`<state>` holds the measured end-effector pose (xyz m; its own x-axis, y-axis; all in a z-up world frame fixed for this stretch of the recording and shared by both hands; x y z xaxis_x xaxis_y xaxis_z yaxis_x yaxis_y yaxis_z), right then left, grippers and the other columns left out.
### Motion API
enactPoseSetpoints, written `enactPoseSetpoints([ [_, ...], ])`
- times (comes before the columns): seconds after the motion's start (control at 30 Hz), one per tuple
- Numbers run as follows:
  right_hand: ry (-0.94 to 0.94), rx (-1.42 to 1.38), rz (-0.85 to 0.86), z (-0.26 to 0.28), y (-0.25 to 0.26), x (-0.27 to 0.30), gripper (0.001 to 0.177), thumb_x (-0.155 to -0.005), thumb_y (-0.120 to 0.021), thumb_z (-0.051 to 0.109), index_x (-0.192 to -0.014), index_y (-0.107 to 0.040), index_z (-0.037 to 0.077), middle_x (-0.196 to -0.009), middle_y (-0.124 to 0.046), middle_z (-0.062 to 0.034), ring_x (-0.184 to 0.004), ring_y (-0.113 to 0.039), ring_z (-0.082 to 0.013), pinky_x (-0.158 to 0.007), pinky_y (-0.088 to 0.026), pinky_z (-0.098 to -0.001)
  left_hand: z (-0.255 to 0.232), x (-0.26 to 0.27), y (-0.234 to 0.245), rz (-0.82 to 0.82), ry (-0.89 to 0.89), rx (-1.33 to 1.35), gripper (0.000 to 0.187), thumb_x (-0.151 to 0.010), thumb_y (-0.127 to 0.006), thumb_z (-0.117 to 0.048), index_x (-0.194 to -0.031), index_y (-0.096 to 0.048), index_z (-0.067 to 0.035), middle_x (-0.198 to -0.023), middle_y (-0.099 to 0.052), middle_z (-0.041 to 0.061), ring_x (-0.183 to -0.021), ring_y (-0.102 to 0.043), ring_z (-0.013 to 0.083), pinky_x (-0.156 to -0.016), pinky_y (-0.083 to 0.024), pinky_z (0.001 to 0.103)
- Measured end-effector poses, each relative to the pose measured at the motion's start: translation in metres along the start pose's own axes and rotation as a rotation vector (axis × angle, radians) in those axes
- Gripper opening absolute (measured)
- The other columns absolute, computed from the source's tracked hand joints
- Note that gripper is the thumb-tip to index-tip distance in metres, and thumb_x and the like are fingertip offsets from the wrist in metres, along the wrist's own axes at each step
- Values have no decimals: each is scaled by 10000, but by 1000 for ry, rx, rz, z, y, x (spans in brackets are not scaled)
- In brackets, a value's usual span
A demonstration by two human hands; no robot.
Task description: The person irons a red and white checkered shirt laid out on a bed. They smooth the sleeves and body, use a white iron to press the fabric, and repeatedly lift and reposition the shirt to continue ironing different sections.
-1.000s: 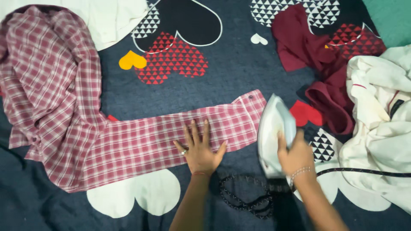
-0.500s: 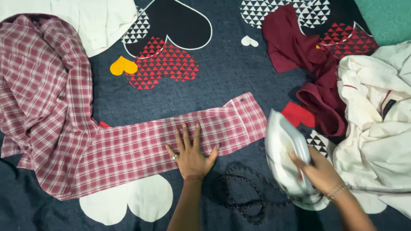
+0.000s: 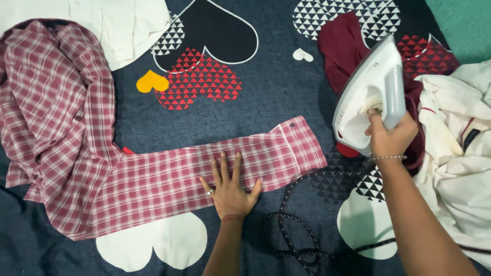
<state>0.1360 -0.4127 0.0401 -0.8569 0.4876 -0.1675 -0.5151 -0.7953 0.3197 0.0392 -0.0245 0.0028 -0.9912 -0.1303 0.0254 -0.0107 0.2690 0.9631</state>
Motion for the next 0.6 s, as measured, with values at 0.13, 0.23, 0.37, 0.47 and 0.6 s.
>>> enactPoseSetpoints([
  [0.13,109,-237,-109,-97,43,69,367,-933,-635,-39,-1290,-547,-27,-1217,-650,-65,-1113,-652,-142,-996,-527,-344,-1,1,2,-22,-10,-6,920,-772,-571,-771,-1548,-387,-314,-1637,-300,106,-1527,-198,359,-1170,1,719],
  [0.23,453,961,23,-154,70,140,458,-900,-488,-178,-1183,-677,128,-1195,-686,3,-1174,-622,-212,-1027,-423,-540,-2,0,2,-21,-8,13,915,-767,-584,-762,-1542,-394,-314,-1639,-303,101,-1529,-200,359,-1169,-1,720],
  [0.37,331,590,92,-172,86,144,366,-952,-490,-176,-1208,-637,42,-1212,-673,-81,-1153,-600,-238,-1096,-472,-391,-1,0,3,18,-4,9,921,-772,-600,-742,-1553,-395,-299,-1636,-299,114,-1531,-195,366,-1166,-14,731],
  [0.47,74,-25,-74,-145,70,132,189,-976,-645,-78,-1147,-594,-16,-1114,-649,-95,-1072,-628,-242,-1028,-487,-371,-2,1,5,13,14,38,911,-760,-609,-739,-1540,-409,-315,-1634,-294,112,-1524,-203,372,-1151,-29,738],
  [0.6,-181,-44,-294,-65,48,148,422,-1001,-766,100,-1328,-535,-33,-1300,-613,-96,-1172,-572,-201,-1041,-443,-325,-1,2,4,-56,-27,51,895,-774,-610,-729,-1535,-434,-291,-1637,-312,127,-1512,-247,391,-1152,-40,758],
])
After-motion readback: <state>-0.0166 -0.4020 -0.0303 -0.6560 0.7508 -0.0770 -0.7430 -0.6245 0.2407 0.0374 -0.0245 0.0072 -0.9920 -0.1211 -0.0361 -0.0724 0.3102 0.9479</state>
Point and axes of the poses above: each hand's wrist, its own x-axis away from the middle knuckle, its own y-axis out of the back of the hand, z = x × y, the point moved 5 cm from there along -x, towards the middle knuckle
